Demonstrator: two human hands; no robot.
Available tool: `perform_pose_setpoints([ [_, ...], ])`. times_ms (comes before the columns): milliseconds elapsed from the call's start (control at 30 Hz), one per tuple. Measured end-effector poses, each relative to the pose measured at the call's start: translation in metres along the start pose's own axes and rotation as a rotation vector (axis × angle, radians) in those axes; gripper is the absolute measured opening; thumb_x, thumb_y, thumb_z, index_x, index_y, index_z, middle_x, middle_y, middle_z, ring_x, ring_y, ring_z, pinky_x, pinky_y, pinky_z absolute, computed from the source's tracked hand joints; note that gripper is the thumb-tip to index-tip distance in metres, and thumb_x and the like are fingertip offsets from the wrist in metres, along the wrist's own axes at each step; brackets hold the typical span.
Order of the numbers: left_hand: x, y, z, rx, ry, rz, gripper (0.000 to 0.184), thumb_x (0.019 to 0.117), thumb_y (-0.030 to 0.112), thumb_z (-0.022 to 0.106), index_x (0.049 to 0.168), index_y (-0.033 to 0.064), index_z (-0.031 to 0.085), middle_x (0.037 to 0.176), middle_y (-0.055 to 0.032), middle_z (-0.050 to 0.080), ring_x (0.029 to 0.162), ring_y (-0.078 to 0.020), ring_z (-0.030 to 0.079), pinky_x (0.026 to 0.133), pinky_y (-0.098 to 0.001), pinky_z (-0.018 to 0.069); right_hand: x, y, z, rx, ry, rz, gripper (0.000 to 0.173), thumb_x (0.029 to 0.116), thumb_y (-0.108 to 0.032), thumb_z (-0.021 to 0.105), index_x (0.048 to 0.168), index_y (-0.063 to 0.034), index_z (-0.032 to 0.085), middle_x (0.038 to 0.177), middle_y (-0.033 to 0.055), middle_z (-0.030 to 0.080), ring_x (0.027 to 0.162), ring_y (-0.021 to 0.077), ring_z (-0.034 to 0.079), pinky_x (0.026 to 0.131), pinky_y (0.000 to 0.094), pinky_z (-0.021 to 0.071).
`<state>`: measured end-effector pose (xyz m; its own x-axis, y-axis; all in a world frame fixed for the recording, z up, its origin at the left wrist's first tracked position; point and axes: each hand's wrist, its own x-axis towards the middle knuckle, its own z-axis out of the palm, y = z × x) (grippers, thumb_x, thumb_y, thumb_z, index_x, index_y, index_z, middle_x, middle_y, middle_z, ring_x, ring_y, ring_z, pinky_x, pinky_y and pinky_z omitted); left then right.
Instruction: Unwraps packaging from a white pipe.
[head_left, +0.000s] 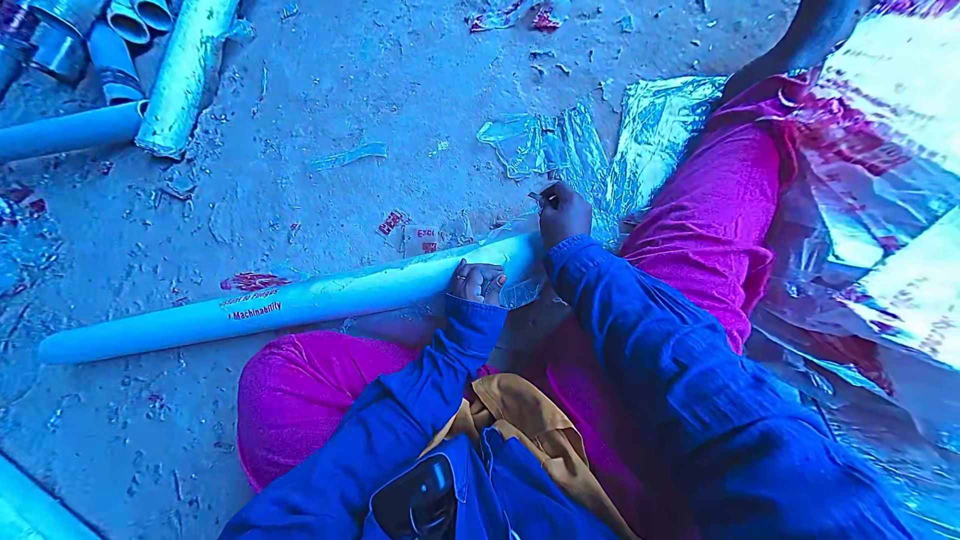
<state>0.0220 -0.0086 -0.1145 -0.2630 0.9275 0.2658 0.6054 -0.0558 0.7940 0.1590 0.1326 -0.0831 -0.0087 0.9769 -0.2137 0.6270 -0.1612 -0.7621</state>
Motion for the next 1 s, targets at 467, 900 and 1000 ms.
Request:
perform_pose_setpoints([
  [467,0.009,-0.019,-0.009,-0.101,-0.113,0.224,0.013,0.0970,0.012,0.062,0.091,0.0009,0.065,0.104,-0.0119,0.074,0.107,-0.0185,0.068,0.119,-0.0433,0.0307,-0.006,-0.018,-0.023,0.095,-0.040,-0.257,0.016,0.0993,-0.008,0.063,0.109,-0.0015,0.073,0.115,0.0165,0.070,0.101,0.0245,0.068,0.092,0.0433,0.0537],
  [900,0.037,-0.017,-0.024,-0.125,-0.329,0.182,0.016,0.0943,0.012,0.065,0.093,-0.0043,0.068,0.105,-0.0168,0.073,0.107,-0.0269,0.066,0.109,-0.0428,0.0422,-0.043,-0.011,-0.022,-0.402,-0.112,-0.791,0.017,0.0926,0.005,0.061,0.096,-0.0008,0.076,0.097,0.0243,0.069,0.096,0.0439,0.069,0.085,0.0607,0.0515],
  [1000,0.035,-0.016,-0.025,-0.106,-0.329,0.166,0.016,0.0941,0.012,0.066,0.093,-0.0037,0.068,0.105,-0.0165,0.072,0.106,-0.0270,0.067,0.105,-0.0423,0.0460,-0.041,-0.011,-0.017,-0.439,-0.130,-0.818,0.017,0.0915,0.006,0.060,0.096,0.0001,0.075,0.097,0.0243,0.069,0.097,0.0436,0.068,0.084,0.0593,0.0511],
])
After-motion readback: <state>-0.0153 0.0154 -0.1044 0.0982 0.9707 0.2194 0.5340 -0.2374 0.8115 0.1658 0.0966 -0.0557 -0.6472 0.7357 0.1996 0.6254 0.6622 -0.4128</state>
